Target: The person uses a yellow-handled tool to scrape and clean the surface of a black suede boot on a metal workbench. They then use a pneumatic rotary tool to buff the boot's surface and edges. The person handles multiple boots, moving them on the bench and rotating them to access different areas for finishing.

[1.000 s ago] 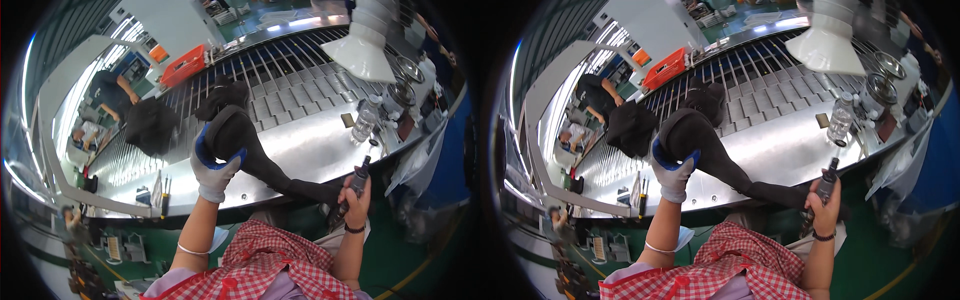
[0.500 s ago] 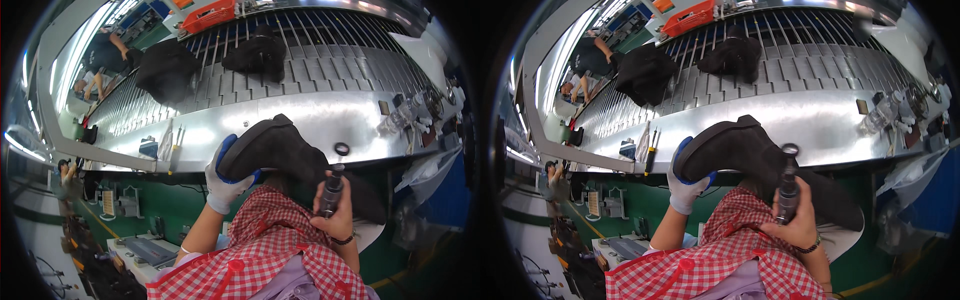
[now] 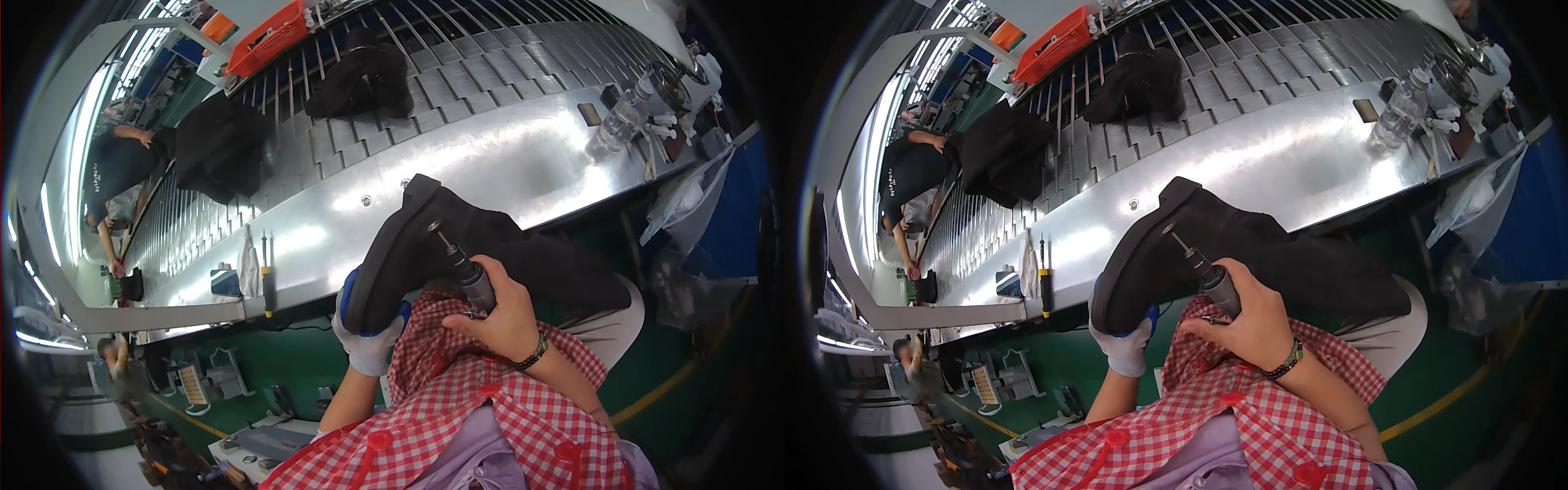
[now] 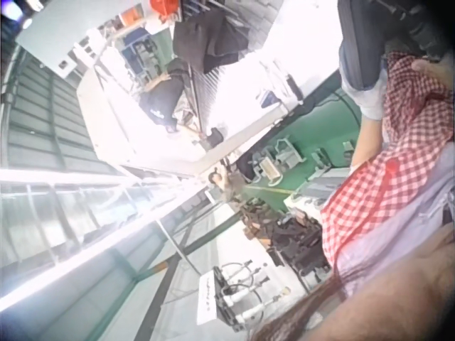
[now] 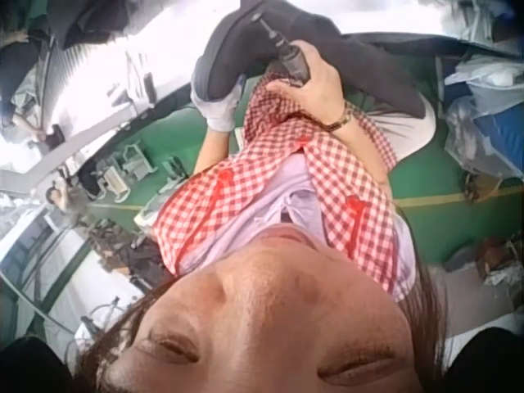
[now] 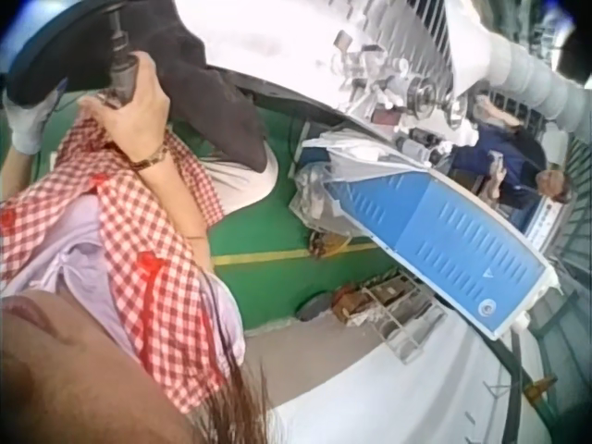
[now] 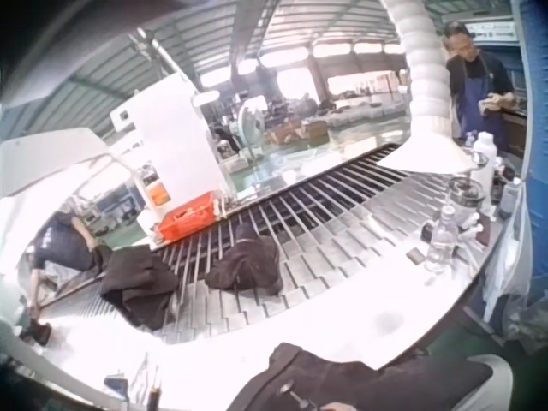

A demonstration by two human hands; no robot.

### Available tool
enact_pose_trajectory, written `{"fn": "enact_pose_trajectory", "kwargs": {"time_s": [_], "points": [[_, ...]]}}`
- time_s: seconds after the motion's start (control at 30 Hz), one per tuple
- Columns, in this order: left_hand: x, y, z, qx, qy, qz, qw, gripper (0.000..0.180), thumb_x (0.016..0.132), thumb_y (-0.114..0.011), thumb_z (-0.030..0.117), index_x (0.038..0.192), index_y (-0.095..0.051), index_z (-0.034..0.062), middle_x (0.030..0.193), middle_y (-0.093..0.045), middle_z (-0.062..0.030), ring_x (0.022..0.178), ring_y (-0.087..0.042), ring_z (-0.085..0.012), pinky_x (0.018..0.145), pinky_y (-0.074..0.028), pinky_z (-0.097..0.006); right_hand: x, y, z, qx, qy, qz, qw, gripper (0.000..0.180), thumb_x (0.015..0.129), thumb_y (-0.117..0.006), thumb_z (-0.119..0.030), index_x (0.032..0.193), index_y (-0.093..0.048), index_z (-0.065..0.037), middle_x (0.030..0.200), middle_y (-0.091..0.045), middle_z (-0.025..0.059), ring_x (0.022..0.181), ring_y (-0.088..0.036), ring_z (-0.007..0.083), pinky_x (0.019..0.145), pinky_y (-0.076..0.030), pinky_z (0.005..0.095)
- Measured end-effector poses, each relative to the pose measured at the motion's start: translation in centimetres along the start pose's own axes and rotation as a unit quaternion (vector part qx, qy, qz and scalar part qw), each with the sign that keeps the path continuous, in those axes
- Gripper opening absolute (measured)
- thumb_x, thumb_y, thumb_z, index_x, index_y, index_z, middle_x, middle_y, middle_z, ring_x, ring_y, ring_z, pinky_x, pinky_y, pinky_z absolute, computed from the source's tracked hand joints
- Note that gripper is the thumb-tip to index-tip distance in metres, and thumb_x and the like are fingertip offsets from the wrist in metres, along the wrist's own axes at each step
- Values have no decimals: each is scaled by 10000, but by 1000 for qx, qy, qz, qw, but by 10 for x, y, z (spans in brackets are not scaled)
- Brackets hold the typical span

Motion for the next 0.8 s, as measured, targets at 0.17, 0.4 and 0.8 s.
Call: {"fn": "enact_pose_trajectory", "kwargs": {"time_s": [0.17, 0.4, 0.8], "points": [[-15, 6, -17, 28, -12, -5, 1000, 792, 601, -848, 140, 1303, -516, -12, 1218, -643, -150, 1067, -661, -237, 923, -524, -347, -3, -11, 10, -49, -25, -27, 998, 786, 667, -843, -532, 1209, -537, -51, 962, -665, 156, 825, -685, 356, 714, -546, 390], [-24, 9, -33, 45, -9, -13, 999, 819, 591, -861, 210, 1303, -518, -3, 1262, -629, -167, 1124, -647, -288, 961, -509, -362, -4, -24, 17, -103, -32, -43, 993, 807, 691, -803, -570, 1243, -529, -48, 999, -672, 176, 847, -689, 363, 709, -554, 411], [-26, 13, -38, 52, -7, -14, 999, 828, 572, -855, 193, 1298, -517, -15, 1267, -627, -169, 1128, -643, -294, 974, -498, -360, -3, -34, 7, -207, -19, -42, 977, 770, 732, -760, -579, 1248, -522, -61, 922, -661, 171, 751, -688, 360, 642, -560, 432]]}}
Point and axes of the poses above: each hand's wrist, its own x-axis towards the middle knuckle, its own y-axis out of the back of the hand, z = x × y, the point moved 5 cm from there along x, towards the middle knuckle
